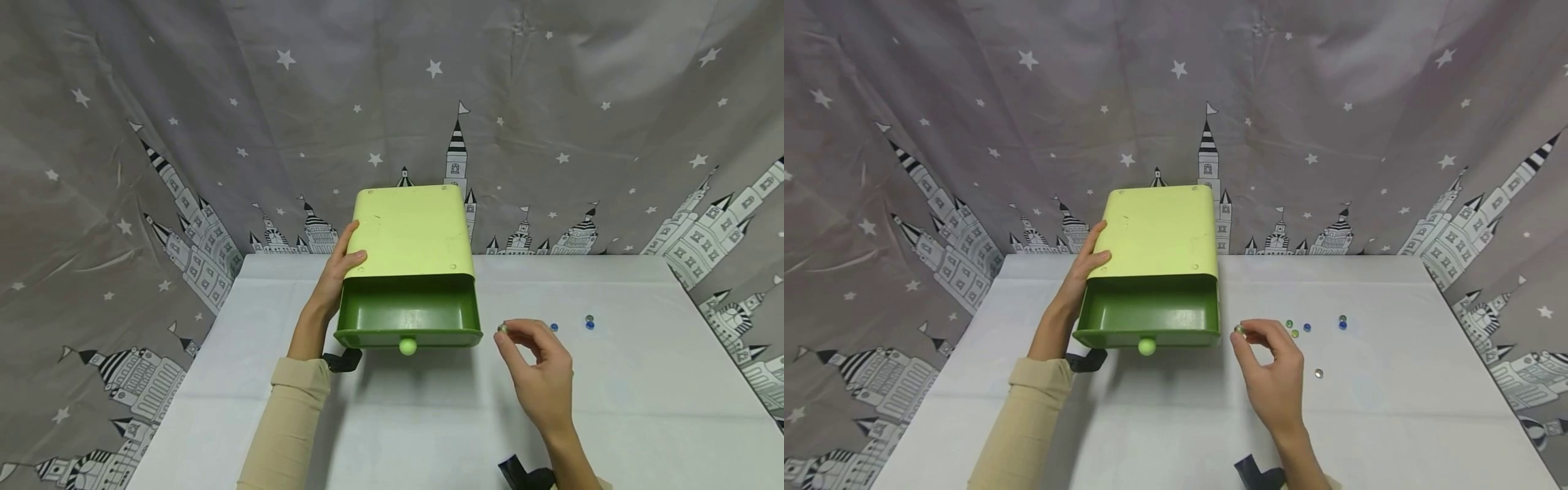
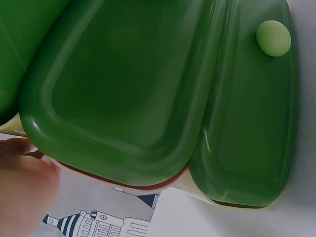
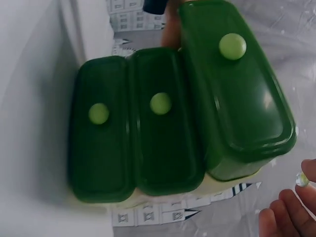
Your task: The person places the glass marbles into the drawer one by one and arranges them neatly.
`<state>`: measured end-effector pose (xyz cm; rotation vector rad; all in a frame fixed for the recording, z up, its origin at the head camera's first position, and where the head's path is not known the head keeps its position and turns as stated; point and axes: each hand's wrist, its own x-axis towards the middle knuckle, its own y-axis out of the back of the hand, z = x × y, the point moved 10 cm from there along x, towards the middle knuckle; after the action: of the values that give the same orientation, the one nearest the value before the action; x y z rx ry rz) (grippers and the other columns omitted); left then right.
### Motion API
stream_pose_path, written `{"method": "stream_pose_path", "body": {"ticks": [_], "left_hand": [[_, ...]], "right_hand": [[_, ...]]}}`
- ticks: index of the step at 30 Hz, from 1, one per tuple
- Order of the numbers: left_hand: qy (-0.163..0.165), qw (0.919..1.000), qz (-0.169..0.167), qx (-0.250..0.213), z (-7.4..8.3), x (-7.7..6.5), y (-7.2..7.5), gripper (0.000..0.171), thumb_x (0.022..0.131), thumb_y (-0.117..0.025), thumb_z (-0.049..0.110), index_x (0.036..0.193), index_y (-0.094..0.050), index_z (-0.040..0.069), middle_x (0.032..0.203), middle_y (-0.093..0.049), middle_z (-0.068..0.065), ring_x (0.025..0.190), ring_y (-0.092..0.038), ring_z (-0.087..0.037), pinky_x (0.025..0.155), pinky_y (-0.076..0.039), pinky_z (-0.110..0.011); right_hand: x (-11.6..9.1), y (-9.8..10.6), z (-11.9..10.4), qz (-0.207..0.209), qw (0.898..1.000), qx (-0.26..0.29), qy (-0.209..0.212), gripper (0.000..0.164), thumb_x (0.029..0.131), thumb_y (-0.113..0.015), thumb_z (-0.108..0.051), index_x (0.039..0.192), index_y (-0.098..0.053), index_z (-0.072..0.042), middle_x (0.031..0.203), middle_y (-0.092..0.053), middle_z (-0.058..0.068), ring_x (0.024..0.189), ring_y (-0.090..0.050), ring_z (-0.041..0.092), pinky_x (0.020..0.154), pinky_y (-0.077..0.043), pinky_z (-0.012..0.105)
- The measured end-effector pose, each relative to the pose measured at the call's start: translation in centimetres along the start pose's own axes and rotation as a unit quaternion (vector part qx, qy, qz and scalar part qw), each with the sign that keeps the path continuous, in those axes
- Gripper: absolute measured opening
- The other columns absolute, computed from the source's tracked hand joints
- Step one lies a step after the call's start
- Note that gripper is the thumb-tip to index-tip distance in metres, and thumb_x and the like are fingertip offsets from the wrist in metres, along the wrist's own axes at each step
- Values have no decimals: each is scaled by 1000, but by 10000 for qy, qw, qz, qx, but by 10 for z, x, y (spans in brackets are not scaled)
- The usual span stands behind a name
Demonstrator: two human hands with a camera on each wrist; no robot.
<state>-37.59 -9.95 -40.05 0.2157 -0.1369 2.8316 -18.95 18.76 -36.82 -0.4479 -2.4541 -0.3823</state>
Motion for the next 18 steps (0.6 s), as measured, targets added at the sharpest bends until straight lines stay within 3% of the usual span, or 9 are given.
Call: {"method": "stream_pose_path", "body": {"ticks": [8,18], "left_hand": [[7,10000,43,44,0,0,1,71,96,-50,26,159,-16,27,164,-1,1,147,-9,-18,114,-17,-49],[3,9999,-10,-122,1,0,-2,73,96,-51,25,159,-15,27,163,-5,-1,144,-16,-18,113,-23,-47]], "right_hand": [[10,-15,-22,-96,9998,-29,169,20,81,-73,11,100,-70,4,95,-66,10,88,-60,12,83,-49,20],[17,-37,-40,-315,9985,169,426,18,82,-74,6,99,-71,-1,95,-66,7,87,-61,18,82,-49,24]]}}
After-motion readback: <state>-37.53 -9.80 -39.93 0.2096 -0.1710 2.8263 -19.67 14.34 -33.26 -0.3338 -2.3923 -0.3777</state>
